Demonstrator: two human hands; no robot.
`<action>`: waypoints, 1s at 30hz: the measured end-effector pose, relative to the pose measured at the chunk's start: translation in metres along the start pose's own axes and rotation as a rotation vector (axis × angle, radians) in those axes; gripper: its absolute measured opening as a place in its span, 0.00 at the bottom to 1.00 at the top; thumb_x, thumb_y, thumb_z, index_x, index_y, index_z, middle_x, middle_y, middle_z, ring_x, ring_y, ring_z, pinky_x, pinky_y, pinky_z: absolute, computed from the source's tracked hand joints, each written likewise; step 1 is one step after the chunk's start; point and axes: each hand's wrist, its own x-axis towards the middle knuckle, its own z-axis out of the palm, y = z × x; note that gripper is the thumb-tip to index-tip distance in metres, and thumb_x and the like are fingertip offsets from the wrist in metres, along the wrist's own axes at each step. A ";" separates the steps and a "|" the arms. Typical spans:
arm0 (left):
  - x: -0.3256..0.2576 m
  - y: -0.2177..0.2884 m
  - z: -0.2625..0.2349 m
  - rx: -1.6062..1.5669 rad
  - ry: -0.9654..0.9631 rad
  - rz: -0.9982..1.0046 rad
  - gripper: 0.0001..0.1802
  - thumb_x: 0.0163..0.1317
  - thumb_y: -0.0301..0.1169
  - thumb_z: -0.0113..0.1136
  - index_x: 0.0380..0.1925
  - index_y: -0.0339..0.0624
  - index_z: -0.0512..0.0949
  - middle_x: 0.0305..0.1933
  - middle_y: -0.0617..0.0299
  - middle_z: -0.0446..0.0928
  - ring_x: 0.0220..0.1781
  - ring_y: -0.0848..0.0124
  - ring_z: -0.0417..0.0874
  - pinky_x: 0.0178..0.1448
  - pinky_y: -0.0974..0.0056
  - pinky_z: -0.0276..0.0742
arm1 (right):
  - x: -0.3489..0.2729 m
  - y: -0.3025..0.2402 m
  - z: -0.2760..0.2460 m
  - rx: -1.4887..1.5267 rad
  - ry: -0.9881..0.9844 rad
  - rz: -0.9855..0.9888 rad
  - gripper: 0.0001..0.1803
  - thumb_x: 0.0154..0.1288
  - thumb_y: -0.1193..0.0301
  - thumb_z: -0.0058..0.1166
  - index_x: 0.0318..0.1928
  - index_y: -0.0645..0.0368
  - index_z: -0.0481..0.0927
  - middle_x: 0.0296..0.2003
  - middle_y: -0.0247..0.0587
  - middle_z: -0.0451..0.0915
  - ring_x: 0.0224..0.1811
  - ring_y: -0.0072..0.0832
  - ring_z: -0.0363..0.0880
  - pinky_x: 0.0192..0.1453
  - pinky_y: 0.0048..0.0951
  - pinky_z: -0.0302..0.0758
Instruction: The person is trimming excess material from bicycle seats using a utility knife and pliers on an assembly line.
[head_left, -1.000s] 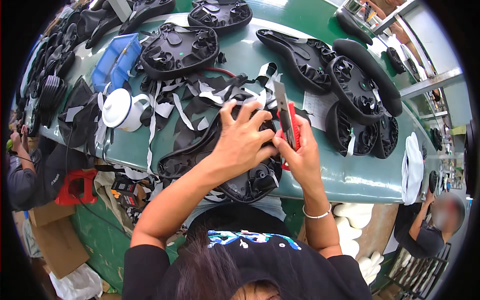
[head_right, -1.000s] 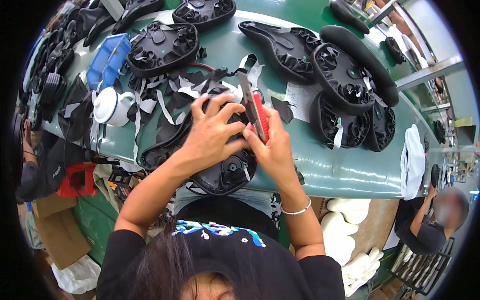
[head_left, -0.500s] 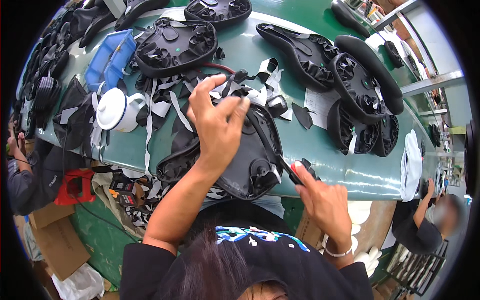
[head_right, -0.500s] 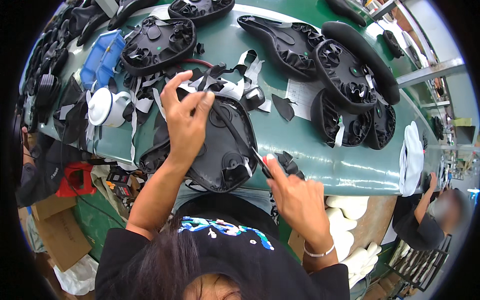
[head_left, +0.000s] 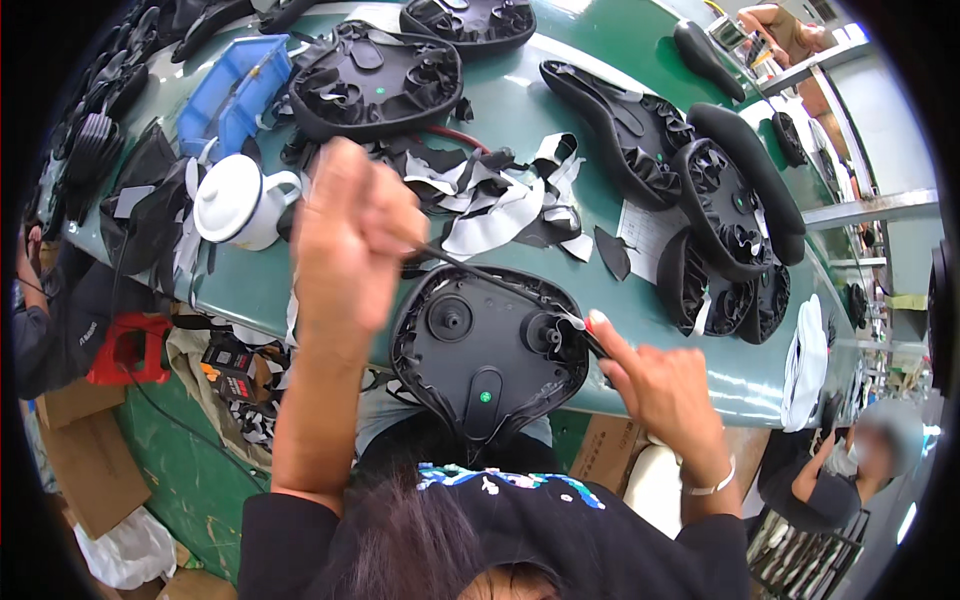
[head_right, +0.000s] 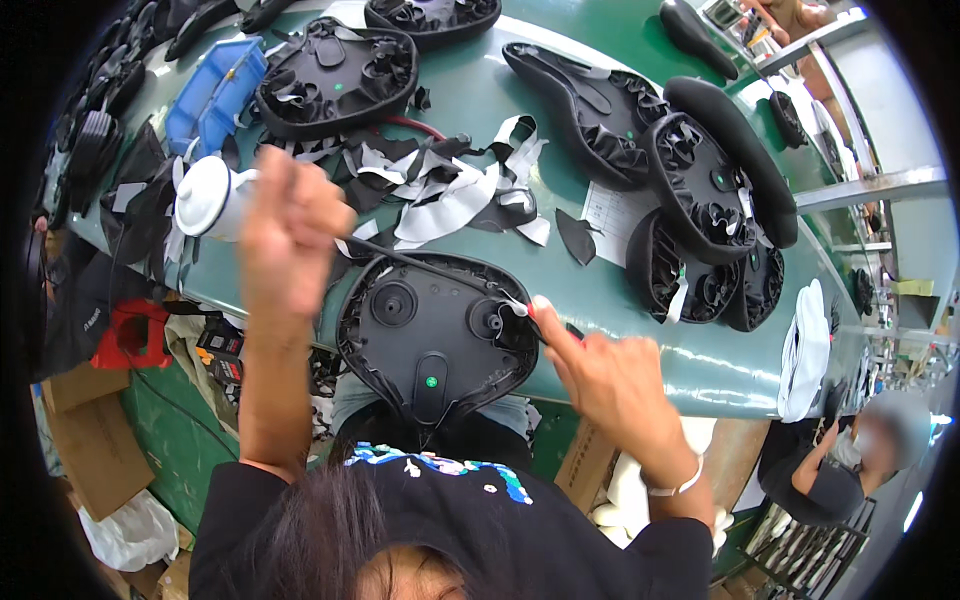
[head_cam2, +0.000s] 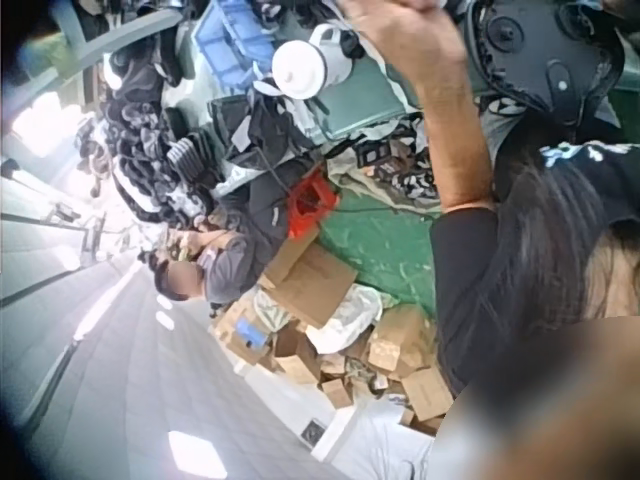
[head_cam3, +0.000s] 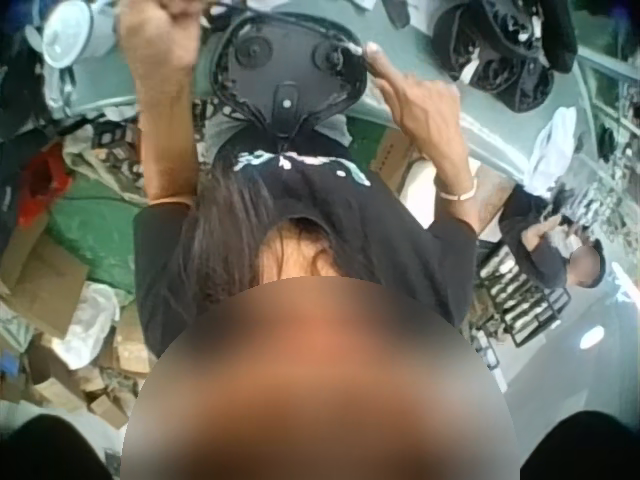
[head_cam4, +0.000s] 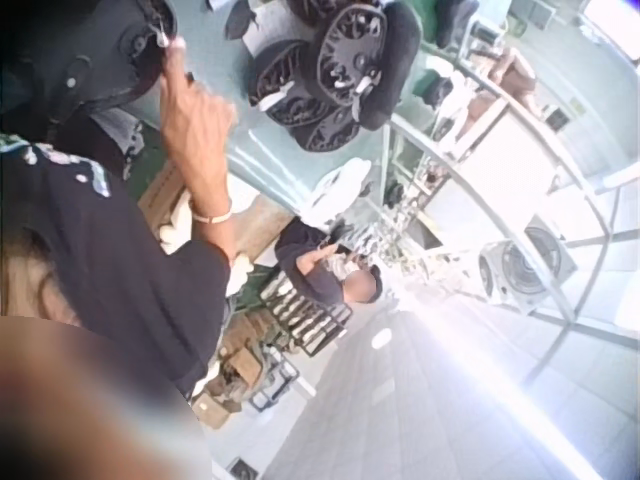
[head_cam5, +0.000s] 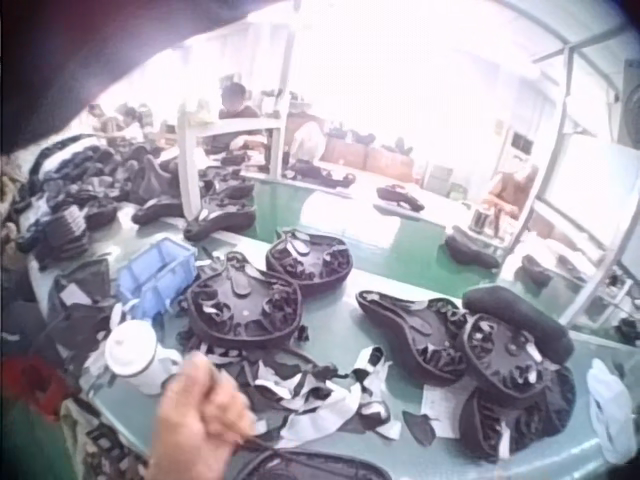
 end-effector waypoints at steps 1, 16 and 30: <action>0.005 0.020 0.006 -0.054 -0.042 0.004 0.14 0.72 0.36 0.45 0.26 0.45 0.67 0.17 0.69 0.61 0.18 0.73 0.67 0.28 0.67 0.68 | -0.009 -0.008 0.000 0.027 -0.014 0.064 0.27 0.63 0.61 0.54 0.64 0.43 0.68 0.15 0.38 0.71 0.15 0.36 0.70 0.22 0.36 0.63; 0.036 -0.024 0.036 0.141 0.226 -0.110 0.12 0.55 0.28 0.58 0.17 0.41 0.67 0.20 0.64 0.64 0.31 0.67 0.65 0.43 0.63 0.64 | -0.035 -0.028 0.011 0.258 0.027 0.281 0.27 0.63 0.65 0.55 0.63 0.48 0.69 0.19 0.45 0.78 0.17 0.44 0.74 0.21 0.38 0.65; 0.031 -0.024 -0.024 1.382 -0.391 -0.351 0.24 0.57 0.47 0.63 0.23 0.31 0.78 0.26 0.53 0.77 0.28 0.70 0.75 0.38 0.61 0.71 | -0.012 -0.034 0.045 1.277 0.587 0.603 0.13 0.68 0.71 0.49 0.49 0.63 0.69 0.27 0.35 0.76 0.25 0.19 0.76 0.27 0.22 0.73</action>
